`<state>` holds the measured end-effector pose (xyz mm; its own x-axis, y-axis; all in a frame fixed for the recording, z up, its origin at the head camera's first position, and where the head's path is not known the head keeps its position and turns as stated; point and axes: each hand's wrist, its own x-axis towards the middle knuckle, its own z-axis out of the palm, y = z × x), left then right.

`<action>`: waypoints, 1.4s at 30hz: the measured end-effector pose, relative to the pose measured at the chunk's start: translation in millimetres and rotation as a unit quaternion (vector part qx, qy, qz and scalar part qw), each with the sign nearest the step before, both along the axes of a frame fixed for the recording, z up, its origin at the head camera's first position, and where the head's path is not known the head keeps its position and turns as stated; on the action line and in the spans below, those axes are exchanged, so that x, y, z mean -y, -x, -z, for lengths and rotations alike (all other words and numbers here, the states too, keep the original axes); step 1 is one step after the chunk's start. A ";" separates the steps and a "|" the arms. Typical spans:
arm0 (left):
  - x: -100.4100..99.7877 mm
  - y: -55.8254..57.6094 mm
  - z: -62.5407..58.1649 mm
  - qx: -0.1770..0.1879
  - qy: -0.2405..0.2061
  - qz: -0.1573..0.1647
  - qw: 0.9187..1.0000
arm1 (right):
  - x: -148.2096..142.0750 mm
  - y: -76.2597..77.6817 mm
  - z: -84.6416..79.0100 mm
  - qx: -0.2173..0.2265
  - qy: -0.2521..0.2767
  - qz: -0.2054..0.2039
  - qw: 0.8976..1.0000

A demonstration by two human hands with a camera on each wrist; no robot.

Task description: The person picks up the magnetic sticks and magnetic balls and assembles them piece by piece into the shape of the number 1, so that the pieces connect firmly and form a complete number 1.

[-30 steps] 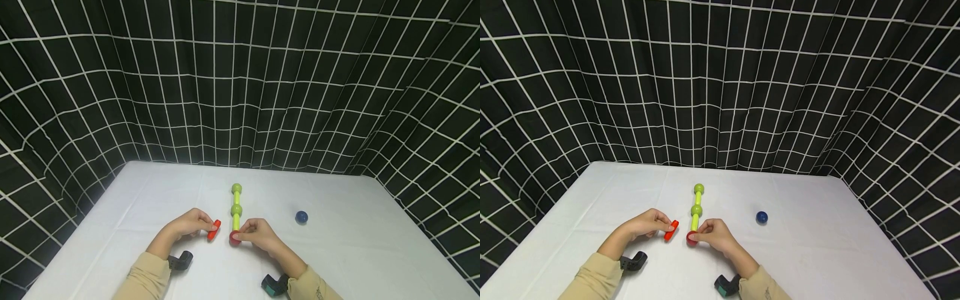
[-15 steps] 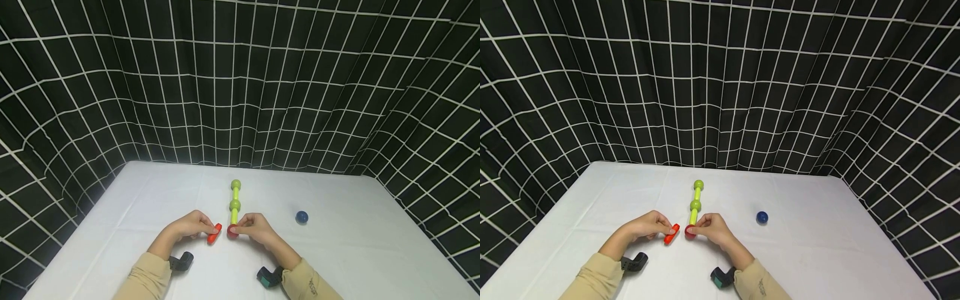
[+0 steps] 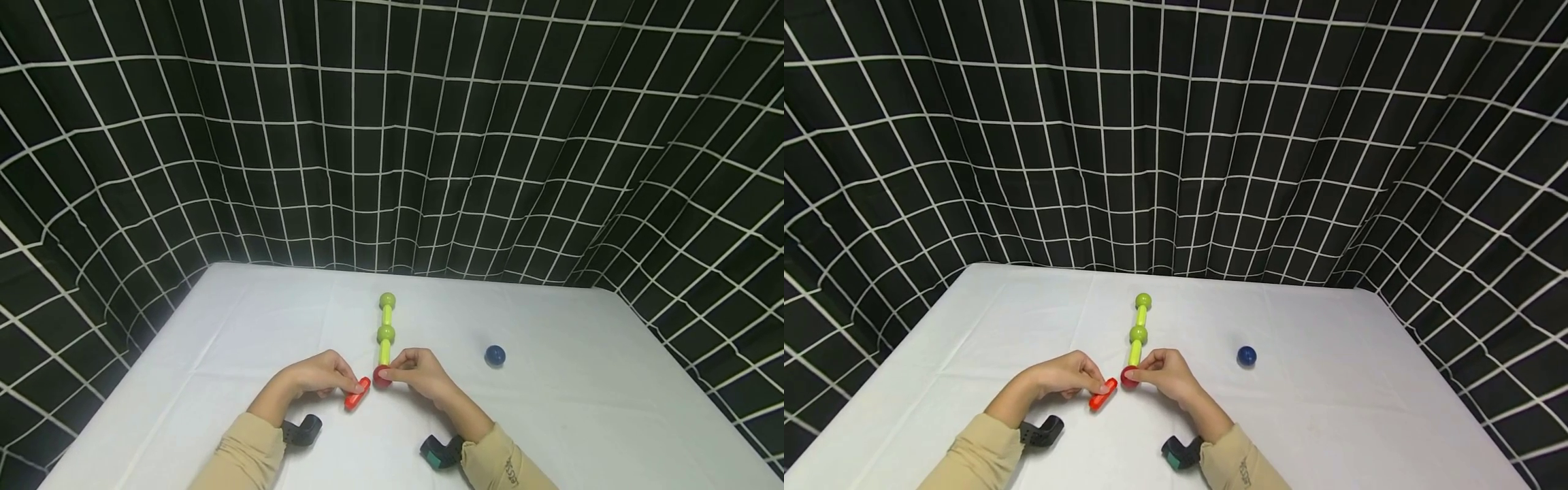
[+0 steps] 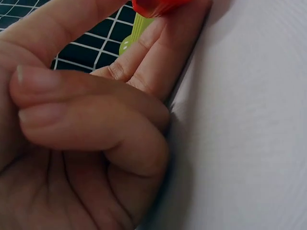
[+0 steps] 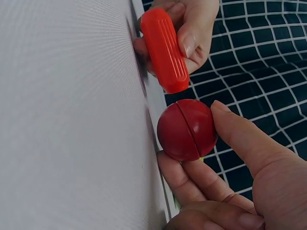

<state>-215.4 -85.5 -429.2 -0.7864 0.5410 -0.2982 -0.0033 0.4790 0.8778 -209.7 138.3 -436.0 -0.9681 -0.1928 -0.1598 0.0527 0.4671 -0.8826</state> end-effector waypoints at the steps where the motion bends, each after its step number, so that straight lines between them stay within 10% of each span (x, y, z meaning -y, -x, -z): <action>1: -0.7 -0.6 -0.2 0.003 -0.001 0.003 1.000 | -0.2 -0.1 0.4 0.000 0.002 -0.001 1.000; 42: -10.1 -2.0 2.2 0.011 -0.011 0.007 1.000 | -4.3 -1.6 1.9 0.005 0.023 -0.008 1.000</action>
